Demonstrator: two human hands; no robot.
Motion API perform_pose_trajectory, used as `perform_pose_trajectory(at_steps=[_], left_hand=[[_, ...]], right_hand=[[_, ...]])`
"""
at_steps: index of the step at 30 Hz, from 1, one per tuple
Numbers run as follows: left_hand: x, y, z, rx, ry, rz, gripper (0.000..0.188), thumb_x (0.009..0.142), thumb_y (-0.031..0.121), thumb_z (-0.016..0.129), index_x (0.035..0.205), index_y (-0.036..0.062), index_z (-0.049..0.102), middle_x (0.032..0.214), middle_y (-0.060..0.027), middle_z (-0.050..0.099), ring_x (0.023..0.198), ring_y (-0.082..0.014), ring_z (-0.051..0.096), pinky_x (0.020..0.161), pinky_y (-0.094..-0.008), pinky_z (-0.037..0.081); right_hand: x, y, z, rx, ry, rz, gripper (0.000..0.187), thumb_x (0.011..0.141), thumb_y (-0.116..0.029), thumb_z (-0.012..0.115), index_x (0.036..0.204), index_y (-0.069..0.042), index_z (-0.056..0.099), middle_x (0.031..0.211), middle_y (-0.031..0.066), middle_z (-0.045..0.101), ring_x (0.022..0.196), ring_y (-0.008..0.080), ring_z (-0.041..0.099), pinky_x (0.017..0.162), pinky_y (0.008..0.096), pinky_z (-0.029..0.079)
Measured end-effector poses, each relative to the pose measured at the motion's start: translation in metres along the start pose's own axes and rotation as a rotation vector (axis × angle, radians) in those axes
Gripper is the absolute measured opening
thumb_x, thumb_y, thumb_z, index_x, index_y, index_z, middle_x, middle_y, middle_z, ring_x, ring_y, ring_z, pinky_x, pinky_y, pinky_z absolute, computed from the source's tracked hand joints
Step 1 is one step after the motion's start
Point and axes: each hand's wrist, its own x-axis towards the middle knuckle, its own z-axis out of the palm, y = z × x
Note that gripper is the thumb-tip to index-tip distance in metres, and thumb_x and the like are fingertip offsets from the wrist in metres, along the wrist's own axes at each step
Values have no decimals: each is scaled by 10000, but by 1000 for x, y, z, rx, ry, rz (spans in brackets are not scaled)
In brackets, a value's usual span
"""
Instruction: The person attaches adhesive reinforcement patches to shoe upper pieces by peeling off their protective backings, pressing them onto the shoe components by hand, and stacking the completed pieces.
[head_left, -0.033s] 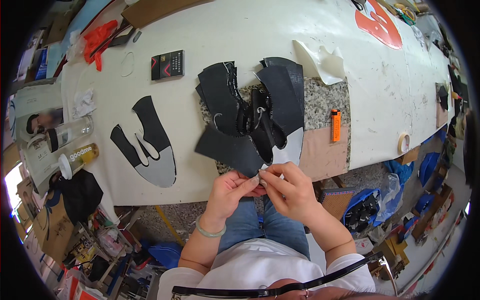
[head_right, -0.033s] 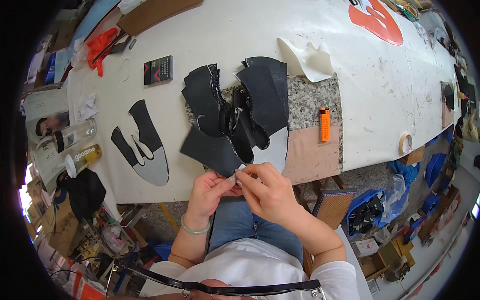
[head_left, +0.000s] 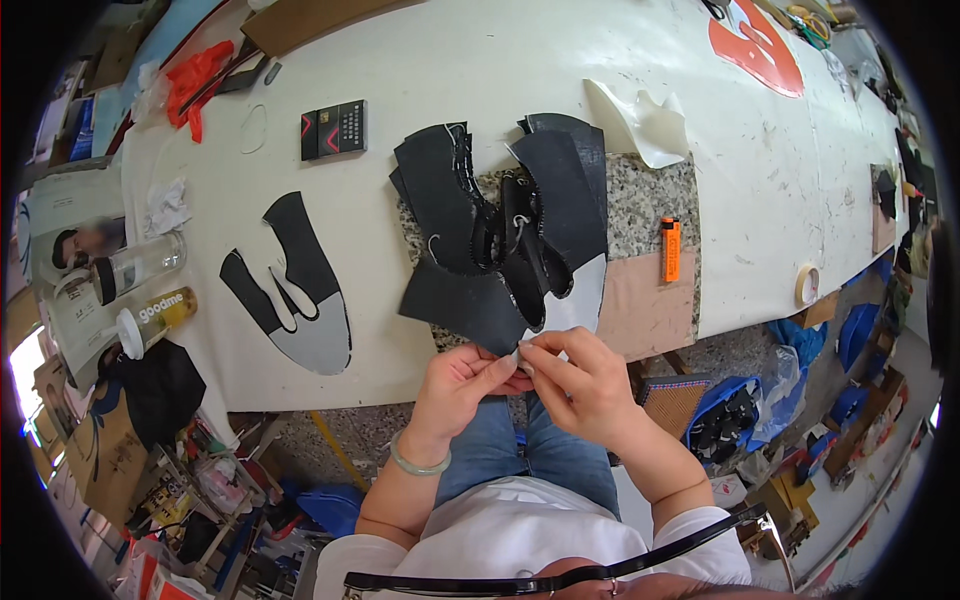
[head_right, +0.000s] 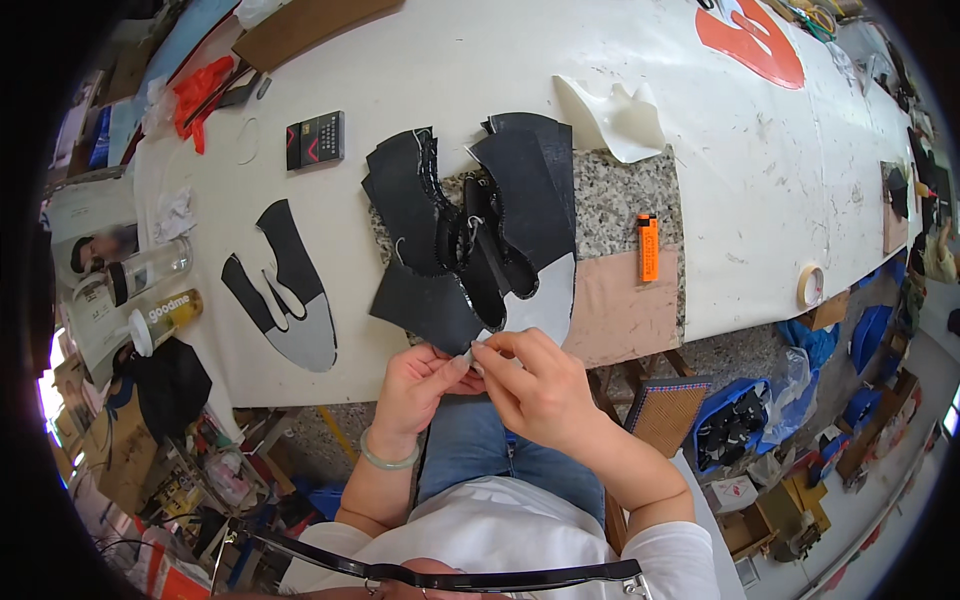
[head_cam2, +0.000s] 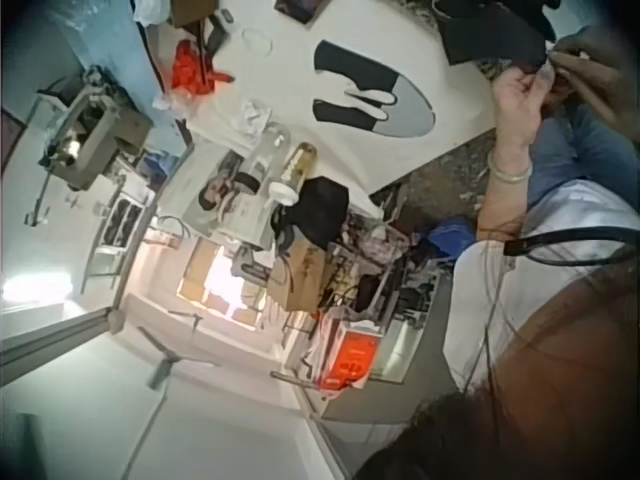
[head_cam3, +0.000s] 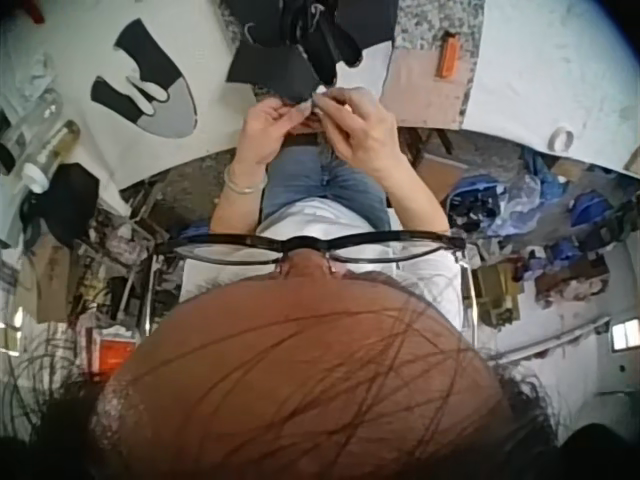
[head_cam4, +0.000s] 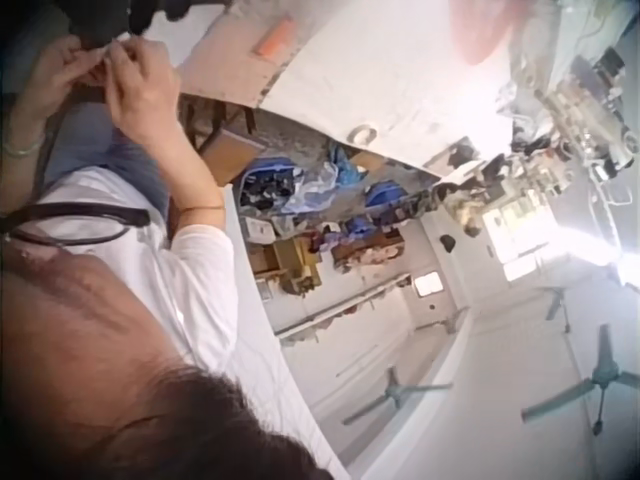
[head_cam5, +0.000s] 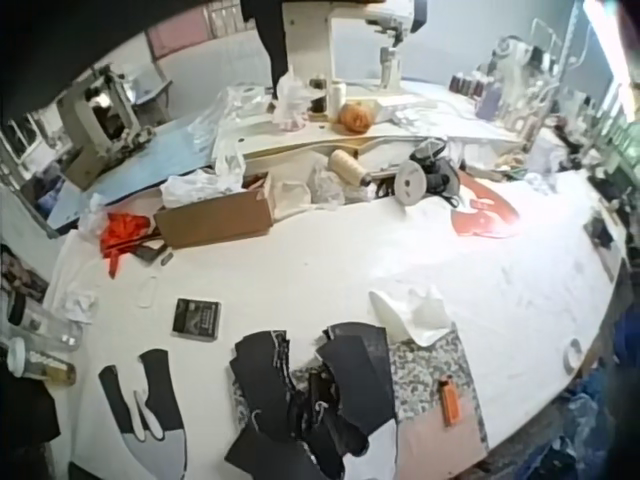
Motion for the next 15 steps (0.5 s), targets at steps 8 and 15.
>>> perform_pose_trajectory(at_steps=[8,15], left_hand=[[-5,-6,3,332,-106,137,154,946,67,578,993,-52,664,920,-97,693,832,-145,665,774,-276,561],[-9,5,4,863,-171,383,131,919,47,591,950,-56,665,818,-127,697,725,-168,680,659,-269,528]], right_hand=[[-9,9,-9,29,-77,-11,199,724,-29,691,920,0,669,914,104,687,751,236,671,616,327,549],[-9,15,-17,84,-197,-52,147,738,-33,679,878,11,672,883,117,687,748,257,674,631,344,552]])
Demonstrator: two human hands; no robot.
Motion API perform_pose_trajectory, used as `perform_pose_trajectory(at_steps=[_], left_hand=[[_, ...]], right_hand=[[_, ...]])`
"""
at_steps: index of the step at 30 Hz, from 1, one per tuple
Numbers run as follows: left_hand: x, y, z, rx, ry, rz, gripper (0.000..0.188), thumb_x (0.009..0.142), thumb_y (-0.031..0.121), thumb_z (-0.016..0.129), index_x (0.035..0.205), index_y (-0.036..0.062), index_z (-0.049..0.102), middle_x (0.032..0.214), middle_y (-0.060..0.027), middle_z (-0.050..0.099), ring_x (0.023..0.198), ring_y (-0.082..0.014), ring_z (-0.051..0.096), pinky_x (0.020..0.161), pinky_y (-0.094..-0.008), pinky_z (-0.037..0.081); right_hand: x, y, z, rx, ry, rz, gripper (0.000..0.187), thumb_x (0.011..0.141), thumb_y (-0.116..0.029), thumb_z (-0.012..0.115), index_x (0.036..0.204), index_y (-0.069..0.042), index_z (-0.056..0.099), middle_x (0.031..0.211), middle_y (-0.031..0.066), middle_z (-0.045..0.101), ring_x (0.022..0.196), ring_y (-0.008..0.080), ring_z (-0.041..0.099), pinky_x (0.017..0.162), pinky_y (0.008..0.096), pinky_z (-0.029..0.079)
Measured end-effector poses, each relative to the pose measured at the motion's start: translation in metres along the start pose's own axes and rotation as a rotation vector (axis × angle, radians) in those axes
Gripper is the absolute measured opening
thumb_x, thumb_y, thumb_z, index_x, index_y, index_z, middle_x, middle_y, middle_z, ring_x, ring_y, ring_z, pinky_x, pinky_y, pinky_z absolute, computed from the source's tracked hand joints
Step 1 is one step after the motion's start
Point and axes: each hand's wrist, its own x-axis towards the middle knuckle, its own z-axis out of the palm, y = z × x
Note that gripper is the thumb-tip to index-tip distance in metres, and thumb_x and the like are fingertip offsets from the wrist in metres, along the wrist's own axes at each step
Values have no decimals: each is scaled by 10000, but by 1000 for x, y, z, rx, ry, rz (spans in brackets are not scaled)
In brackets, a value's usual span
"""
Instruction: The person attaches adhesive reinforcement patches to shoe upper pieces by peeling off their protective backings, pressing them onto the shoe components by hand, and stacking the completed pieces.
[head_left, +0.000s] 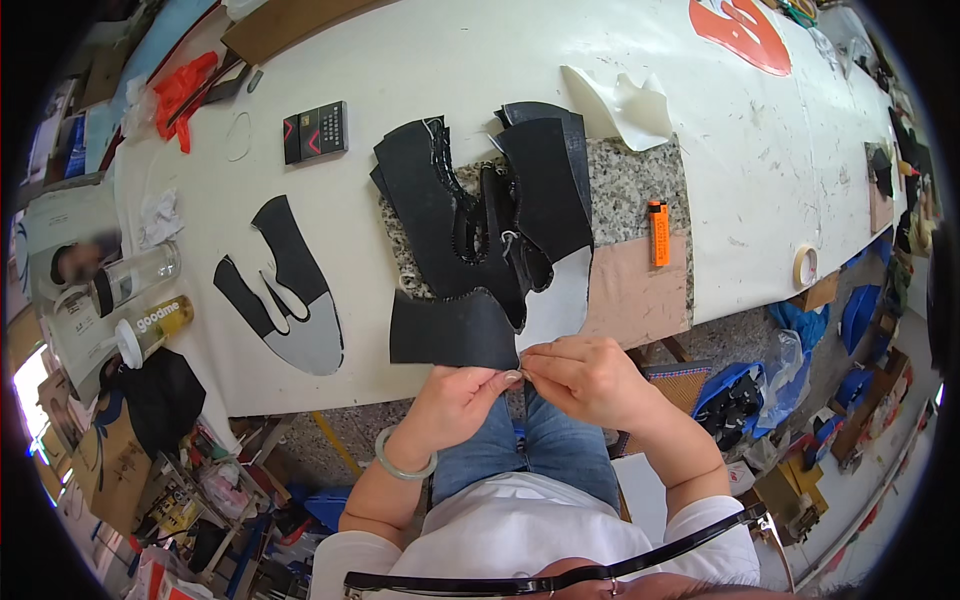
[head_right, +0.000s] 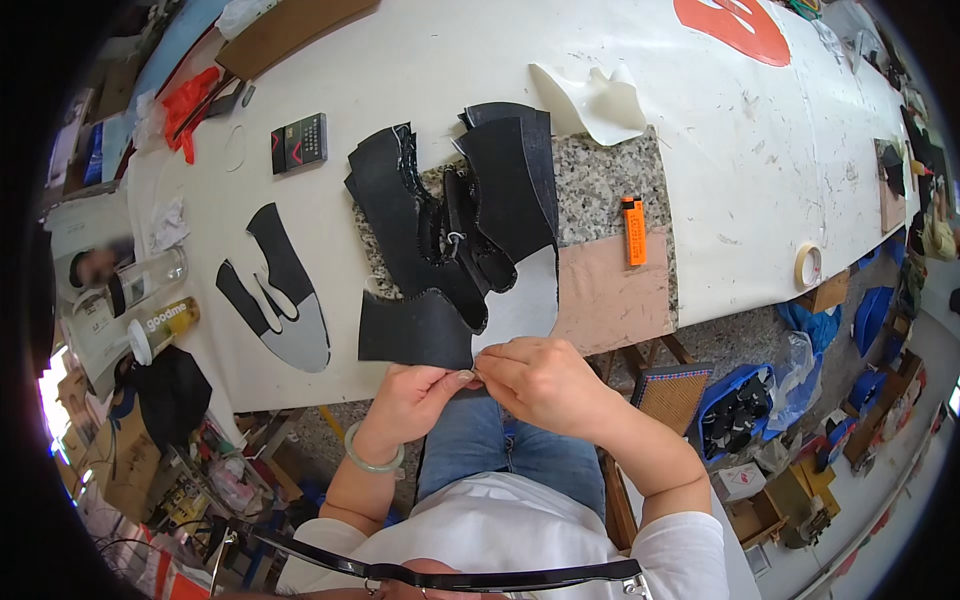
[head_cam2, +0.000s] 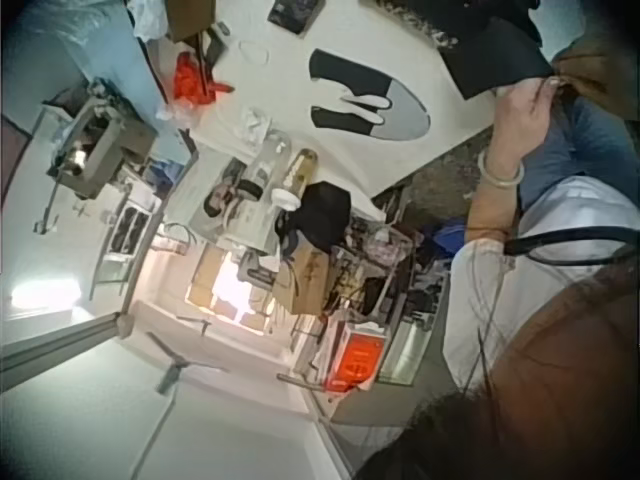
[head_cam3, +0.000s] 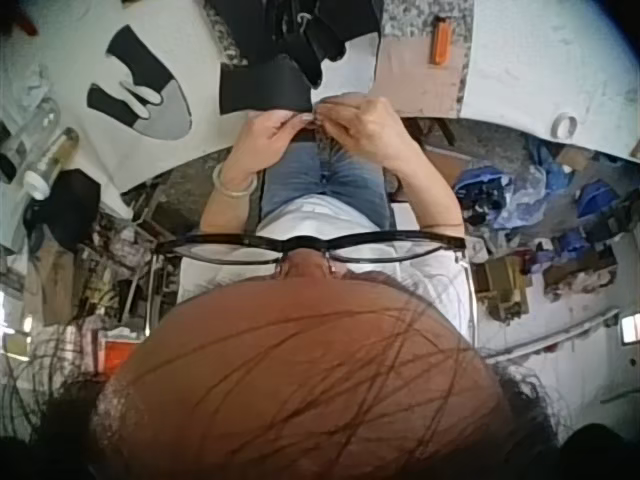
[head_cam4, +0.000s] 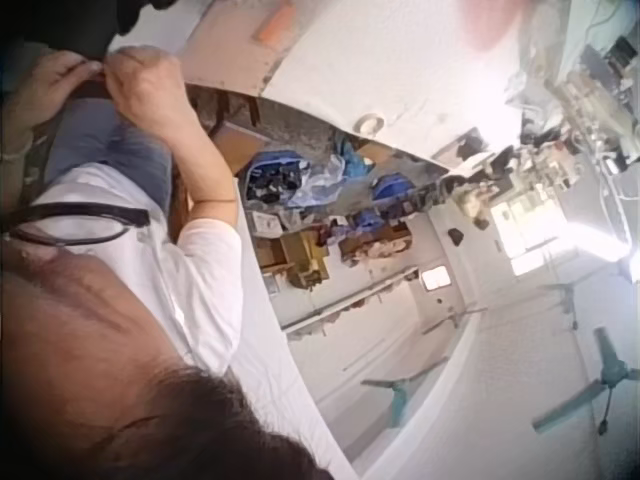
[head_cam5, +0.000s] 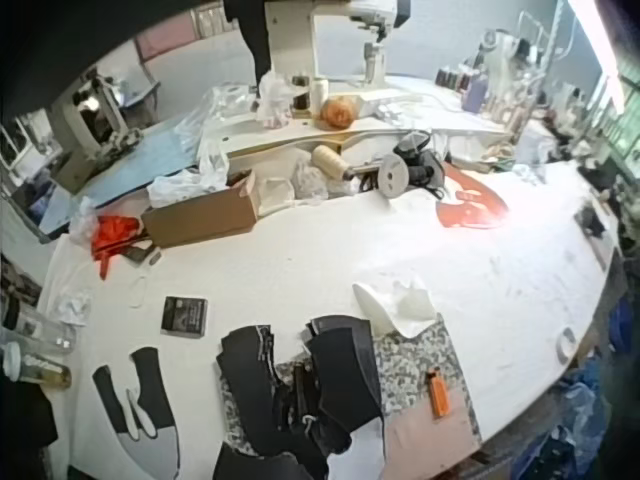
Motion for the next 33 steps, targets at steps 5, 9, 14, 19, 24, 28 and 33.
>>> perform_pose_trajectory(at_steps=[5,9,14,19,24,28,33], left_hand=[[2,3,0,5,25,13,119,916,56,602,923,-47,662,804,-129,696,711,-182,684,631,-278,529],[-2,-2,4,-141,71,-60,133,925,72,603,918,-50,655,806,-118,700,732,-163,685,656,-270,537],[-8,-11,5,-339,152,-161,180,942,115,596,942,-60,638,802,-94,691,782,-141,676,724,-264,539],[-6,-24,21,-774,385,-180,295,955,188,589,1120,-56,575,1009,-91,651,995,-157,617,842,-272,504],[2,-14,42,-524,421,-219,402,943,178,617,1267,-36,513,1134,-84,606,1092,-162,557,950,-297,439],[-8,-31,26,-689,383,-298,282,913,151,661,1125,-30,613,1009,-49,654,880,-120,607,787,-275,505],[-17,-29,0,-436,342,-267,201,904,148,670,1019,-17,658,913,-30,667,804,-100,597,710,-253,492]], right_hand=[[-3,-5,11,55,120,49,106,727,-26,679,825,14,675,825,131,679,713,268,667,633,336,550],[-9,-4,13,351,169,362,60,781,-23,655,808,28,669,829,130,691,710,204,673,636,300,542],[-24,11,22,996,245,696,100,882,-45,573,900,23,644,970,127,698,811,155,659,711,291,530],[-26,12,26,1221,359,724,142,959,-113,445,940,-26,556,1131,202,646,985,225,639,804,318,500],[-28,1,44,1215,359,749,142,956,-147,460,951,-28,539,1158,252,620,989,296,647,805,346,508],[-38,40,28,1821,398,920,193,930,-174,449,890,-13,548,1057,227,649,1038,325,640,821,340,518],[-38,51,9,2089,474,1065,168,913,-151,440,841,-45,548,734,47,531,701,194,505,693,338,472]])
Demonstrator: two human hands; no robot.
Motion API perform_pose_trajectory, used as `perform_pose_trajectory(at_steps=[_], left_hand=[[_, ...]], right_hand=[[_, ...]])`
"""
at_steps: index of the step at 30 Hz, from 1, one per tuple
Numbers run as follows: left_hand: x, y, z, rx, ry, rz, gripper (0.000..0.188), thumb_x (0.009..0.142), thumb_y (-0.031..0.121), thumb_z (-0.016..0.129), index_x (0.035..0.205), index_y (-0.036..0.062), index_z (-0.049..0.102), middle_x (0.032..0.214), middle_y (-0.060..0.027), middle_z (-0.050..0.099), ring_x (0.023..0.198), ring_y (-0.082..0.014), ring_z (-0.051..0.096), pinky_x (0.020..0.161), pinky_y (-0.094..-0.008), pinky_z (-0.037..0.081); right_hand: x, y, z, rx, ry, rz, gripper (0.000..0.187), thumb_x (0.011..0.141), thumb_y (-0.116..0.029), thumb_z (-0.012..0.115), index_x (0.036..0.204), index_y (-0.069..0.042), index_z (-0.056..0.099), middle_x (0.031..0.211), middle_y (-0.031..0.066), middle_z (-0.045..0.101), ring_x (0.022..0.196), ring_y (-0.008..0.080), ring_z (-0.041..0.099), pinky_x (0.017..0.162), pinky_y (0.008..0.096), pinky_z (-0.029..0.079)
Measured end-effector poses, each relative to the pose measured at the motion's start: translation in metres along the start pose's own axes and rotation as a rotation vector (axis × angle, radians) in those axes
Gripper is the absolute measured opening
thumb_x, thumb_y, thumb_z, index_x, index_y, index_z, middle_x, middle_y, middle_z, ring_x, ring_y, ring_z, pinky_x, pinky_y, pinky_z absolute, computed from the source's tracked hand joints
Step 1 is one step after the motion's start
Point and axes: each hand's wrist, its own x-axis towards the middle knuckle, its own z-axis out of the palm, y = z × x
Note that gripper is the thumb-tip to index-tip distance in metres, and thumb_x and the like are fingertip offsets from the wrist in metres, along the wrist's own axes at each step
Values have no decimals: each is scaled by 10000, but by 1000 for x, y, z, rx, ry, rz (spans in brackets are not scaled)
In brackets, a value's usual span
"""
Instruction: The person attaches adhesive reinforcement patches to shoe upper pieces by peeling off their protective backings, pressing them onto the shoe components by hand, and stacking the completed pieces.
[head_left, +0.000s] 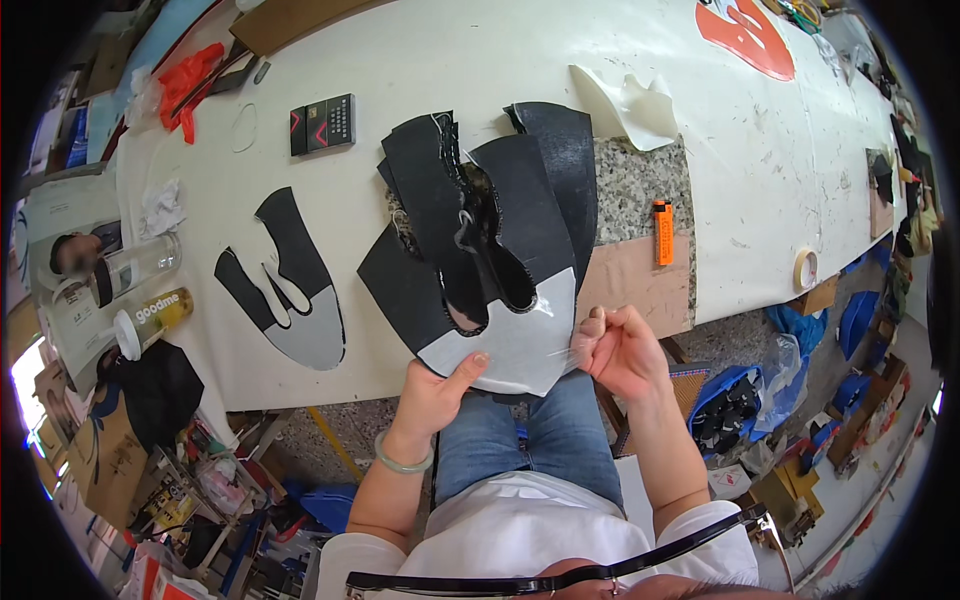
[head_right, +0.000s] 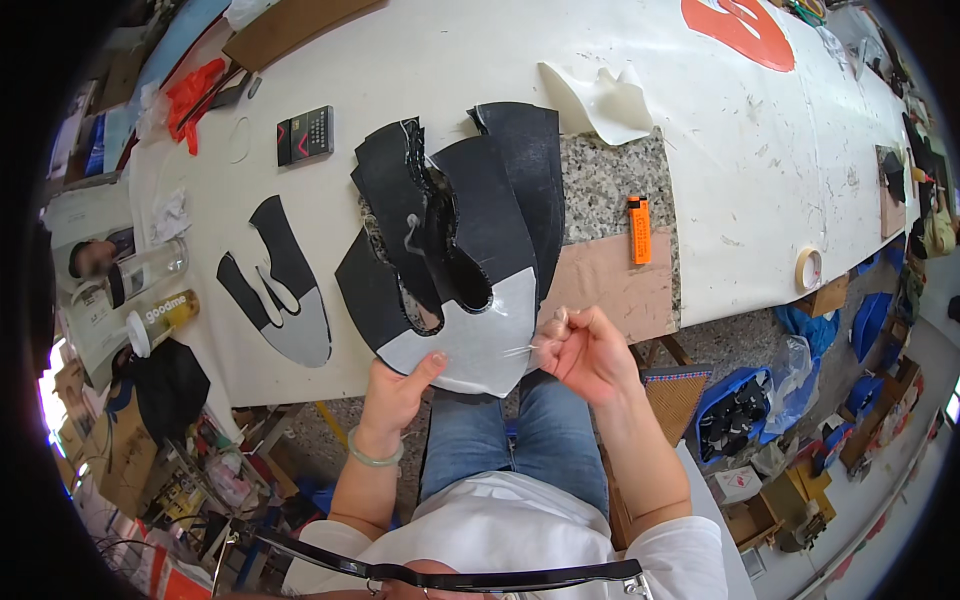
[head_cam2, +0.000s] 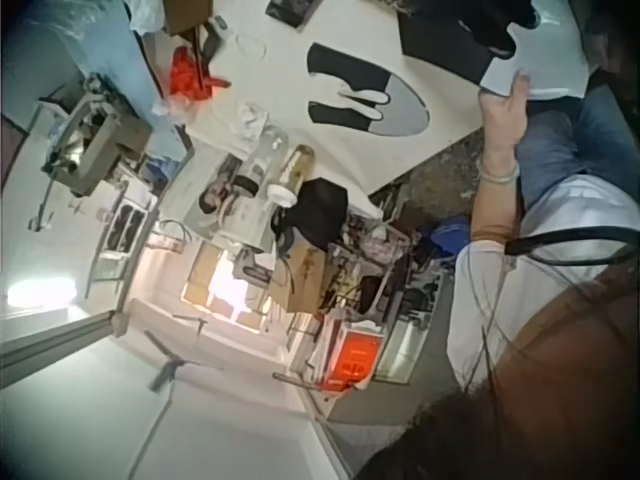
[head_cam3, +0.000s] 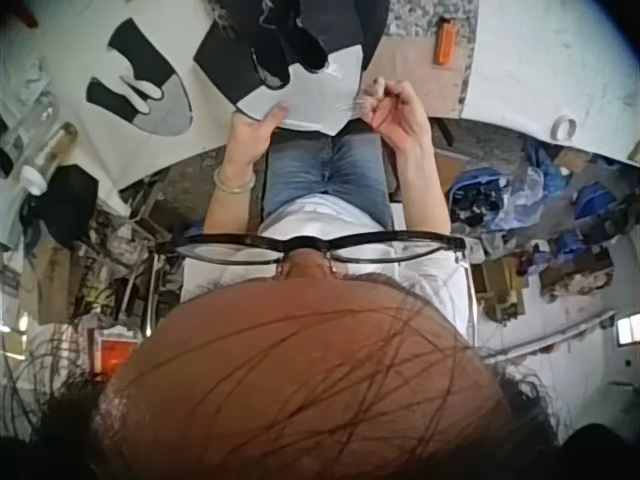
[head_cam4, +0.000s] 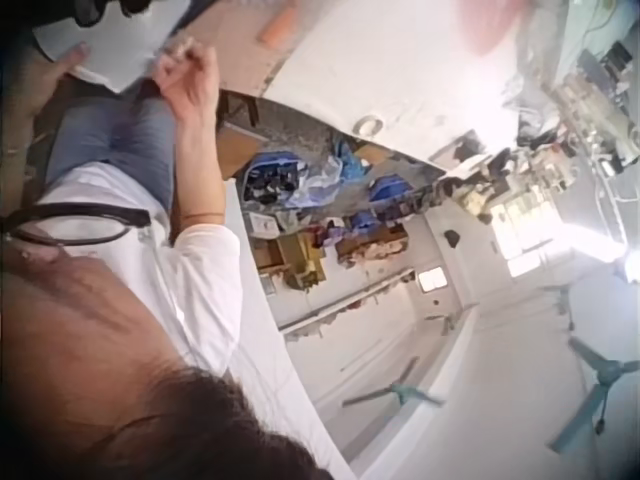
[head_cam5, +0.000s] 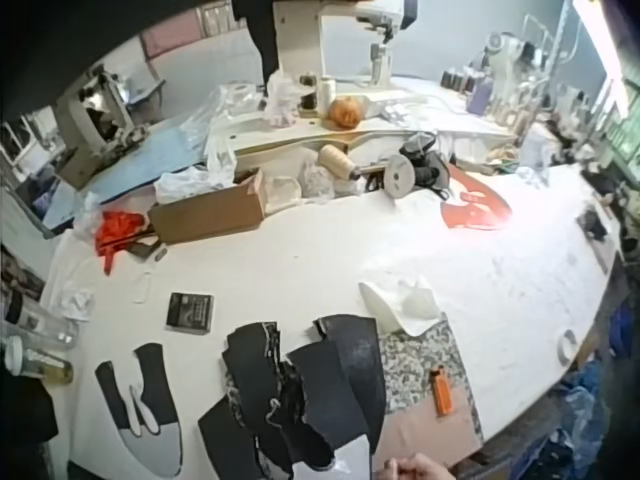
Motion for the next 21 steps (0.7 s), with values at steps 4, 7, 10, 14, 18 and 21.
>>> perform_pose_trajectory(at_steps=[4,7,10,14,18,21], left_hand=[[2,4,-9,74,-14,74,196,900,154,674,986,-22,665,884,-35,669,809,-101,599,713,-261,485],[5,7,-5,70,56,-38,206,902,167,672,985,-22,665,882,-38,669,816,-103,600,720,-267,489],[15,-5,9,55,126,-38,218,907,178,665,987,-24,661,885,-45,667,820,-107,605,721,-261,497],[16,-20,14,-125,110,-52,318,900,141,661,1134,-52,567,1041,-85,637,912,-159,609,790,-288,502],[-2,-37,13,-15,368,252,435,857,53,680,1236,-41,488,1103,-118,606,1003,-215,566,875,-359,464],[-20,-33,7,954,582,692,391,760,64,760,1111,30,591,1018,-99,592,991,-241,549,868,-358,454]], right_hand=[[-6,-13,12,-115,-117,-11,115,908,-139,461,841,-73,528,705,8,496,705,175,482,681,326,432],[-9,-11,15,-374,-149,-148,136,925,-153,452,865,-69,541,705,15,501,695,170,476,679,327,429],[-7,17,12,-715,-77,-436,160,943,-164,525,1035,-35,549,860,41,553,808,141,524,762,297,446],[1,31,9,-1165,-86,-740,494,858,-12,654,1303,-22,440,1113,82,549,949,127,538,851,278,450],[11,29,-3,-1259,-44,-881,733,785,28,722,1405,-25,335,1174,106,539,984,152,537,857,284,453],[16,32,-12,-1309,3,-968,776,768,13,748,1411,-24,315,1167,108,538,961,146,541,825,273,459]])
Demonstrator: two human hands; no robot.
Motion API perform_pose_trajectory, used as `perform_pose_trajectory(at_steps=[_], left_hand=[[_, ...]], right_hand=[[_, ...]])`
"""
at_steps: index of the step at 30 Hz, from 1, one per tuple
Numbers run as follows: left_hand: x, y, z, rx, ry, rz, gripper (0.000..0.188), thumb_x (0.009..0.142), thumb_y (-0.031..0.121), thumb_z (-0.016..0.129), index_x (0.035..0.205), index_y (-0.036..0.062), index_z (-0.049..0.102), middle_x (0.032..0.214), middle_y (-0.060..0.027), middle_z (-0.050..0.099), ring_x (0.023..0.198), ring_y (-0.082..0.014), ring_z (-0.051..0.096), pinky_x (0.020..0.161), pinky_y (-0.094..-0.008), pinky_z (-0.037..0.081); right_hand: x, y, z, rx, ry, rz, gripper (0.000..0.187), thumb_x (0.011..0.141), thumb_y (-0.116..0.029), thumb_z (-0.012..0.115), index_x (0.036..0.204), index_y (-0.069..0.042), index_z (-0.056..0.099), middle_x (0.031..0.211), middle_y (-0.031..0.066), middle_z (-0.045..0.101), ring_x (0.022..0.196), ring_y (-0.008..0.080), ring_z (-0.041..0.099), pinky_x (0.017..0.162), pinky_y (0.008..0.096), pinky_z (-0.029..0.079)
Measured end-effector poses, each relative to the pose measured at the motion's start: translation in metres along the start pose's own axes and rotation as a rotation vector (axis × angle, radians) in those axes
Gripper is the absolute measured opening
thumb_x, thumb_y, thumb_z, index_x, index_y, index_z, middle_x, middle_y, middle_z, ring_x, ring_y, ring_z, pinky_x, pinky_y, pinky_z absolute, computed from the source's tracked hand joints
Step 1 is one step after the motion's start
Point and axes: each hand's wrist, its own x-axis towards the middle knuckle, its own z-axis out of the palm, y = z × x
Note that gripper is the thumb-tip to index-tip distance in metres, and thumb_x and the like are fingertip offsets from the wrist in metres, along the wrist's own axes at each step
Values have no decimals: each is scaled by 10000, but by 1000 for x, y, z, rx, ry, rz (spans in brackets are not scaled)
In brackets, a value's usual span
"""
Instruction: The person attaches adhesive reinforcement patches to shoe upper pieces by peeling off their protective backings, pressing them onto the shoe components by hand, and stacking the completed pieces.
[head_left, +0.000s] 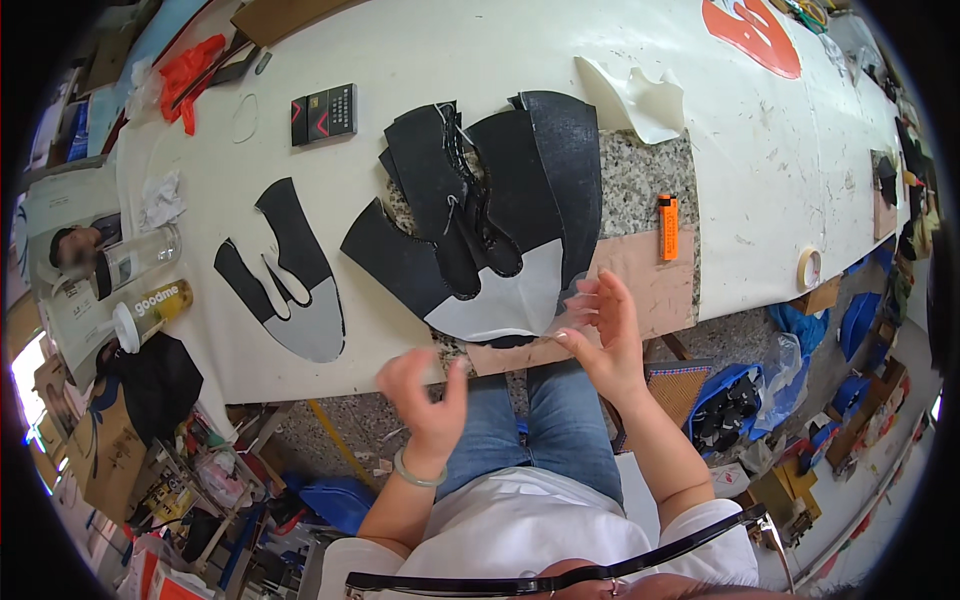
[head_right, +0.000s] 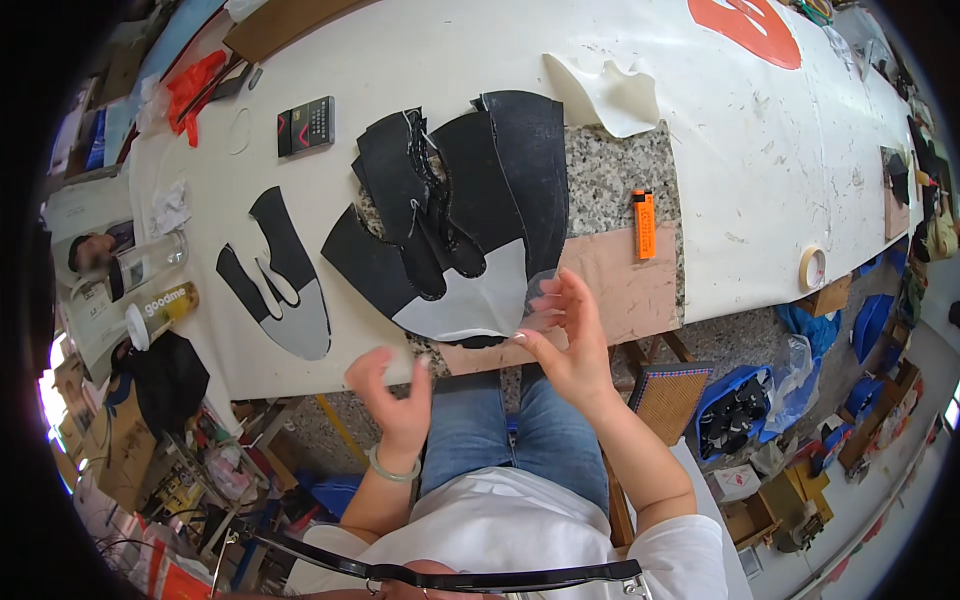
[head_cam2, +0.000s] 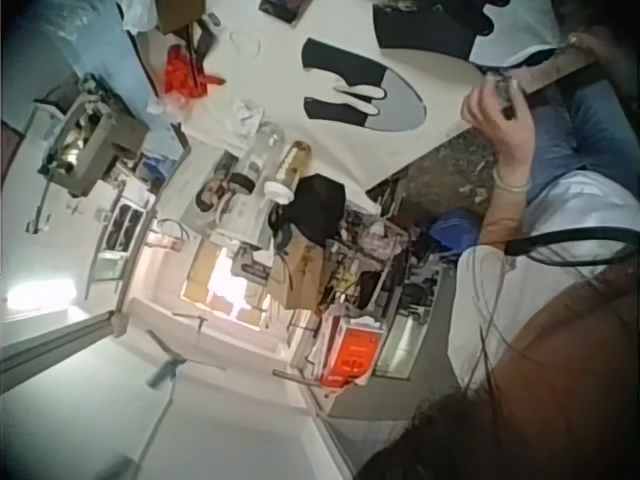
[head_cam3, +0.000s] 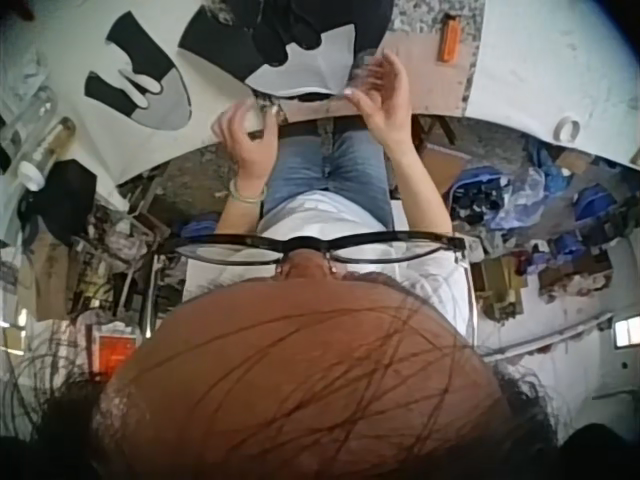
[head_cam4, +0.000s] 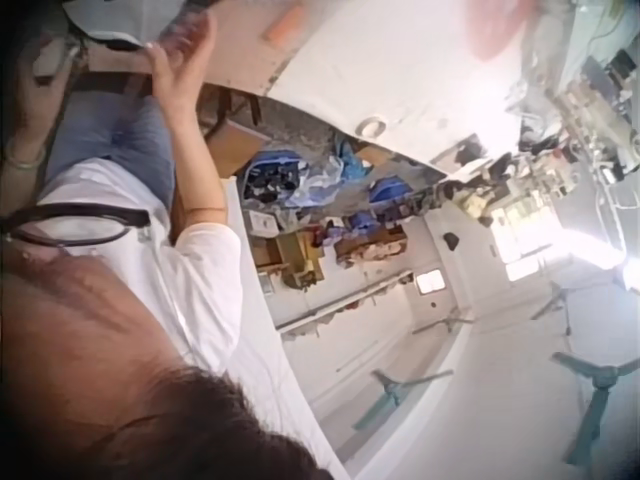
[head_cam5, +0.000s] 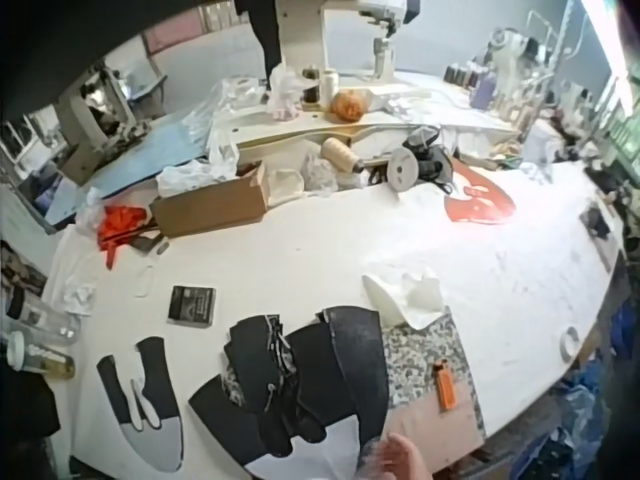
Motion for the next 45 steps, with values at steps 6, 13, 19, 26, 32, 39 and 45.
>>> perform_pose_trajectory(at_steps=[6,13,19,26,32,39,45], left_hand=[[29,-7,28,-83,-329,321,275,726,109,742,983,64,657,1059,-55,601,999,-260,528,864,-383,420],[57,-30,30,-199,-517,532,262,712,137,732,949,52,660,1006,-29,611,964,-224,549,825,-366,454],[62,-36,32,-240,-453,690,230,701,103,738,915,51,670,994,-37,626,913,-234,560,771,-363,460],[48,-31,30,-228,-472,599,224,717,77,719,933,59,663,1027,-36,621,961,-251,533,830,-389,417],[30,-28,38,-180,-388,545,263,722,63,712,982,65,669,1045,-37,615,981,-250,523,859,-411,404],[17,-32,39,-171,-403,505,246,760,52,638,1004,81,652,1078,-24,595,1048,-229,529,993,-454,355],[13,-38,37,-165,-450,548,245,753,36,626,993,74,656,1084,-15,600,1054,-212,535,1037,-482,344]], right_hand=[[-3,-6,16,-197,-73,18,743,779,-14,754,1392,-19,335,1052,72,568,817,91,558,642,214,455],[11,-1,18,-70,-92,116,570,848,-21,679,1340,-13,390,806,27,585,705,72,572,623,217,471],[9,11,21,78,-66,119,556,842,-28,691,1320,-9,408,886,48,592,777,108,609,677,236,505],[7,15,27,-290,-96,-127,285,821,-39,705,1081,-2,595,879,94,630,755,169,652,624,297,528],[9,-1,28,-489,-125,-49,119,855,-98,683,934,-13,654,698,85,632,636,159,646,561,294,503],[12,3,20,-301,-91,118,115,873,-99,678,923,1,651,719,70,665,664,92,636,590,253,505],[20,6,17,-106,-69,310,103,884,-86,662,910,12,643,741,60,677,693,87,636,613,245,512]])
